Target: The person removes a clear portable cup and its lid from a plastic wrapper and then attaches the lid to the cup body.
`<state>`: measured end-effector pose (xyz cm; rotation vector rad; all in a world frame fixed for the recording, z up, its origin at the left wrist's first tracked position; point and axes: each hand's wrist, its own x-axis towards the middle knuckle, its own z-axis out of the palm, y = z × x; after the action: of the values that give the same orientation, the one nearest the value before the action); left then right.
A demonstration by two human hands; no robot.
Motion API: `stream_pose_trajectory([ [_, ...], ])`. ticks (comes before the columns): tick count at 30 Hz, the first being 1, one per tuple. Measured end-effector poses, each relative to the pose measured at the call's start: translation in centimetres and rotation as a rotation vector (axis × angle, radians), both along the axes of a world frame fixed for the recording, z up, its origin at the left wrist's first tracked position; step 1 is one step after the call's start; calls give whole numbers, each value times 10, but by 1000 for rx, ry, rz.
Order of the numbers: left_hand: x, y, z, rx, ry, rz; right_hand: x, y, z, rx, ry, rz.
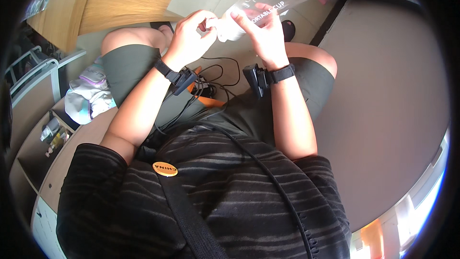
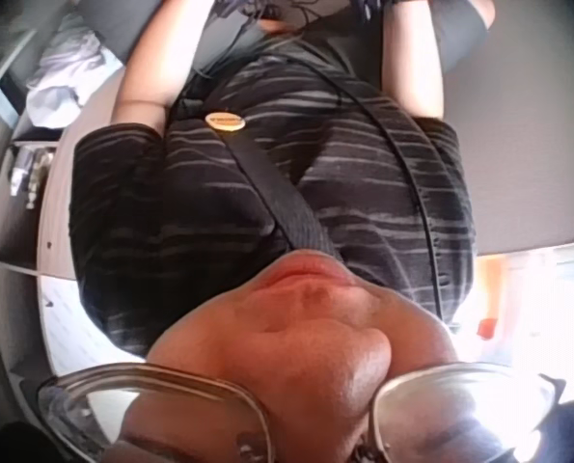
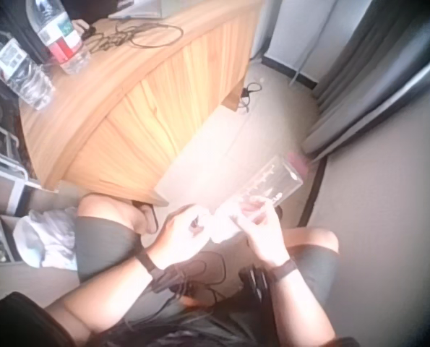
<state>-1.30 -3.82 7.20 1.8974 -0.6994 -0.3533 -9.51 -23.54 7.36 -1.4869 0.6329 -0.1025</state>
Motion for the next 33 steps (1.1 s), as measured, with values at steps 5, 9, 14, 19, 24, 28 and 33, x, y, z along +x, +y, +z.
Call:
stream_pose_trajectory([
  [5,-4,1,0,33,-159,-74,-8,0,0,-50,-30,-14],
  [9,-16,1,-3,134,-146,-67,-11,12,11,-176,-48,40],
  [14,-19,9,-8,133,-390,-37,-22,7,-10,-329,-69,128],
  [19,-27,12,-22,60,-294,-60,-35,5,-19,-166,-84,91],
  [24,-38,15,-26,-196,4,-12,-42,-1,-15,82,29,60],
  [28,-38,20,-16,-170,-149,-18,-42,4,-11,129,-34,60],
  [33,-42,24,-8,-99,-348,-67,-44,8,-9,97,4,-8],
])
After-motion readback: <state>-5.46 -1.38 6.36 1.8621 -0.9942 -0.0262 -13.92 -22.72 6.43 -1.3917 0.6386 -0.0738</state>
